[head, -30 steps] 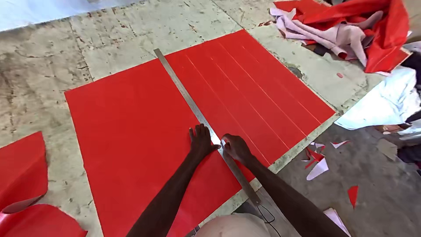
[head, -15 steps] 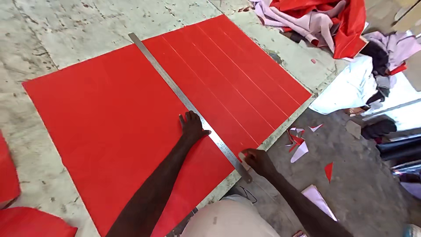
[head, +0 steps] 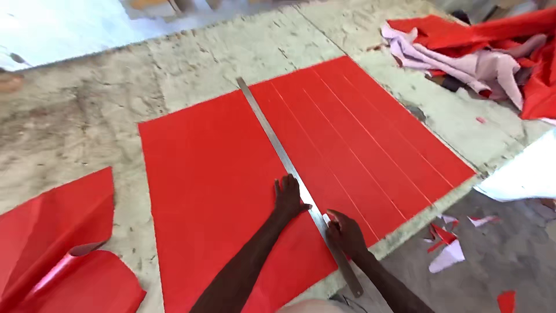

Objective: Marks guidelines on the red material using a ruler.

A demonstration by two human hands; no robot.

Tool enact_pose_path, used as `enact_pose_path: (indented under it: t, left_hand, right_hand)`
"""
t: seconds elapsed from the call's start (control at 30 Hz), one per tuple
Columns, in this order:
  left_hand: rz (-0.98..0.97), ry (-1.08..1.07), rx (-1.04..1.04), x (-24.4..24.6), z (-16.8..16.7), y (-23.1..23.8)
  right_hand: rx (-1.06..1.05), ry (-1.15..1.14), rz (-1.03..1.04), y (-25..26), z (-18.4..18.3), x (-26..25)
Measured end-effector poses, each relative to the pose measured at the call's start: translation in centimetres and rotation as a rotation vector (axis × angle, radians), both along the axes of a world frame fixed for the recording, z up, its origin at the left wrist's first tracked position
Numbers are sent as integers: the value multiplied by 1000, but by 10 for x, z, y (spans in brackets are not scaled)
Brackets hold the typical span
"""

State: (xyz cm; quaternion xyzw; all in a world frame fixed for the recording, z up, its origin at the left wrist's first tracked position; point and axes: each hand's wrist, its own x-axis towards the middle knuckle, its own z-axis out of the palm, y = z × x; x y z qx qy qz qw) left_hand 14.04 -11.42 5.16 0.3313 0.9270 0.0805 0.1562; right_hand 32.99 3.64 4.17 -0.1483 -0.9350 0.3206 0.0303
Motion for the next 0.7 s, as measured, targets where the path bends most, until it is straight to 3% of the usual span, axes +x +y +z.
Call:
enact_pose_path:
  t: [0.3,0.43,0.57,0.7]
  left_hand:
    - [11,-112,-36,-3,1,8]
    - [-34,-121,-108,-9,5,11]
    - [-65,-172,-3,-62,17,5]
    - [-17,-57,150,-158,5,-4]
  right_hand:
    - [39,81,124,4,4,-228]
    - [85,-7,144,7,11,-332]
    - [102,-141,203,14,18,-360]
    - [79,-19,201,18,7,-348]
